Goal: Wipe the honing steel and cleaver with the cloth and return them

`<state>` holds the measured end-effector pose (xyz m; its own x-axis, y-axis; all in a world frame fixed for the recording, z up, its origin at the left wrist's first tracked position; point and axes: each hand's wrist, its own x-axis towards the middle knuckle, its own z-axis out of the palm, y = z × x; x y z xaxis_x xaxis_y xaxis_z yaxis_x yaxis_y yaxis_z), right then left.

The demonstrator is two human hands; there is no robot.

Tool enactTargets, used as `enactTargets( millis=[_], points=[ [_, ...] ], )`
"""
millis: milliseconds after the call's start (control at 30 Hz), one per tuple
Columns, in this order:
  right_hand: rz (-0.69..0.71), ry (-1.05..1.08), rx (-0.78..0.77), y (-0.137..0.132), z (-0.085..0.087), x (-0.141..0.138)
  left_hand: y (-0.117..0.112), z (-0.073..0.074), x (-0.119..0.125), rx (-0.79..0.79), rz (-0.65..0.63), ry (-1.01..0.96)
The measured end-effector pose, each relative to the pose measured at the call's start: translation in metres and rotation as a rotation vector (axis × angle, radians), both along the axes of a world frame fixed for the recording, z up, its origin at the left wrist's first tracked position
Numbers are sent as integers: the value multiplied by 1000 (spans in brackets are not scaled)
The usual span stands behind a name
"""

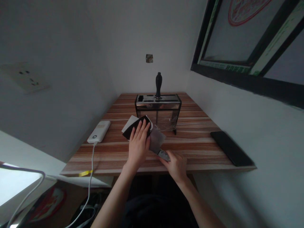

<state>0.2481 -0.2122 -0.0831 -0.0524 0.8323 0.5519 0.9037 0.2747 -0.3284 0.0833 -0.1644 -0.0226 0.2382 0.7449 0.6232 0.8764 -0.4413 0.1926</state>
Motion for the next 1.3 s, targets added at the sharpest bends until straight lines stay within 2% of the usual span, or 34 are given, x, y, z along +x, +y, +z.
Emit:
enactTargets(
  millis=[267,400,533,833,1033,1167,1300],
  points=[
    [-8,-19,35,-1,0,0,27,7,-31,55,101,-107],
    [-11,-31,51,0,1,0,31,5,-33,72,138,-129],
    [-23,-46,50,0,1,1,25,1,-25,63,151,-111],
    [-14,-27,-20,0,1,0,-8,-20,12,-61,17,-72],
    [-62,-42,-72,1,1,1,-35,-33,47,-168,-155,-64],
    [-84,-76,-83,2,-1,3,-46,-36,59,-205,-250,-88],
    [-85,-72,-94,2,-2,3,-48,-33,57,-205,-319,-132]
  ],
)
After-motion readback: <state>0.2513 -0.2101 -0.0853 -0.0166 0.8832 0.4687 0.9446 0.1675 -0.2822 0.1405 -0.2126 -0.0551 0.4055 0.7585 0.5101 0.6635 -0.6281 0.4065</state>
